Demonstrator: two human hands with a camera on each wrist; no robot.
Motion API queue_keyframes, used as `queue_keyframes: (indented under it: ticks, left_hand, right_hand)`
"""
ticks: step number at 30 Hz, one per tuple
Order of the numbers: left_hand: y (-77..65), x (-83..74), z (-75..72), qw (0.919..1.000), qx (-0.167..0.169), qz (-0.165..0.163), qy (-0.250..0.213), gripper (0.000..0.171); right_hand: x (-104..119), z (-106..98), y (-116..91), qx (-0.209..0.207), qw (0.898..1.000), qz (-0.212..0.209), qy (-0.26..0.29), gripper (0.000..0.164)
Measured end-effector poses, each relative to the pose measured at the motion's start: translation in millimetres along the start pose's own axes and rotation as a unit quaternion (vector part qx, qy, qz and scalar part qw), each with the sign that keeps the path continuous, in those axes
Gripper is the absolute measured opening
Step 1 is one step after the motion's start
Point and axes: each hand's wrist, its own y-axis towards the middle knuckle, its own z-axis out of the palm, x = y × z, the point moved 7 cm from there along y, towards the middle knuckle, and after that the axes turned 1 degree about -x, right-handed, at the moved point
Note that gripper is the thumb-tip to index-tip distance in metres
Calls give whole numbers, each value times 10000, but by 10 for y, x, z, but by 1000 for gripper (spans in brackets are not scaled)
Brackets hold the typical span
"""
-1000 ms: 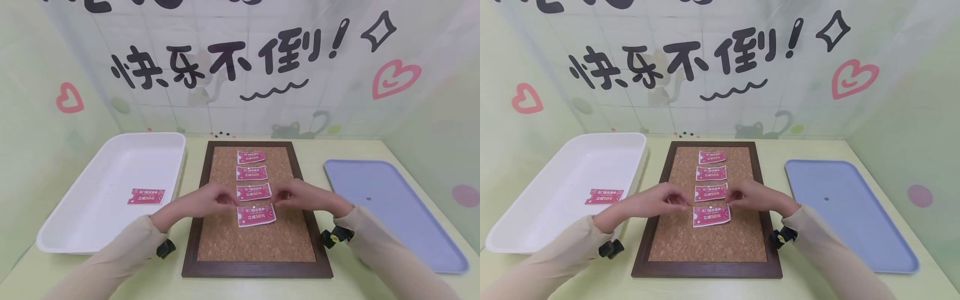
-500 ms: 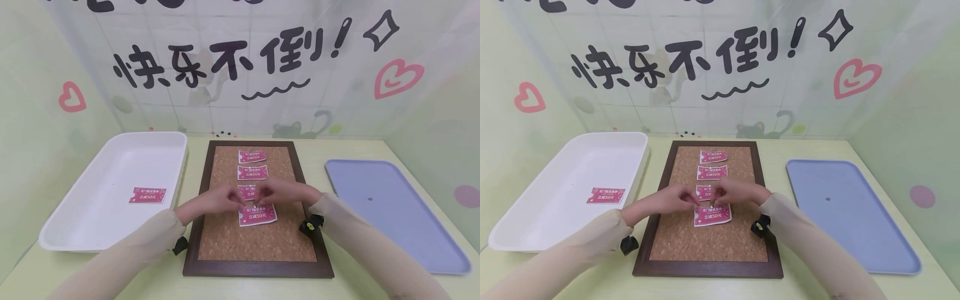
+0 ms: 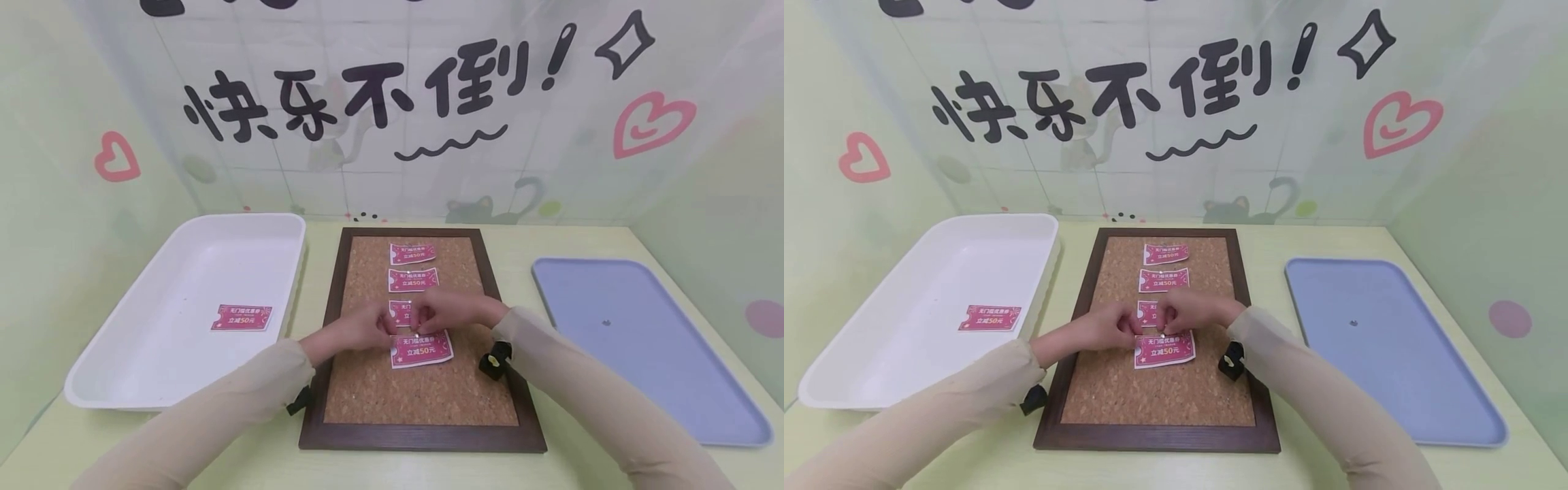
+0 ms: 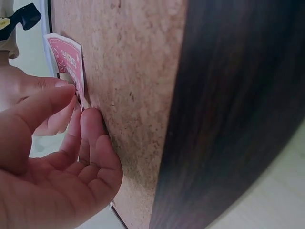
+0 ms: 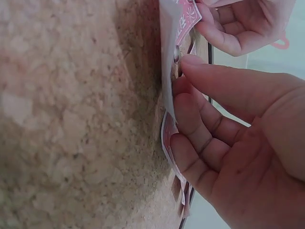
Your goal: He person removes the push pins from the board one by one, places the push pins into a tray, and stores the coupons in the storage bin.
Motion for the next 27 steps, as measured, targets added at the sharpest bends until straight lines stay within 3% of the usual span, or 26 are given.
queue_keyframes:
  ticks: [6,16,27]
  left_hand:
    - [27,27,30,9999,-90,-75,80,19]
    - [55,38,34,9988,55,-375,294,21]
    - [91,38,46,9986,150,-375,335,22]
  right_hand:
    - [-46,21,26,71,9999,76,112,5]
    - [-49,31,82,251,9997,59,29,4]
    - [-25,70,62,398,9991,124,-88,4]
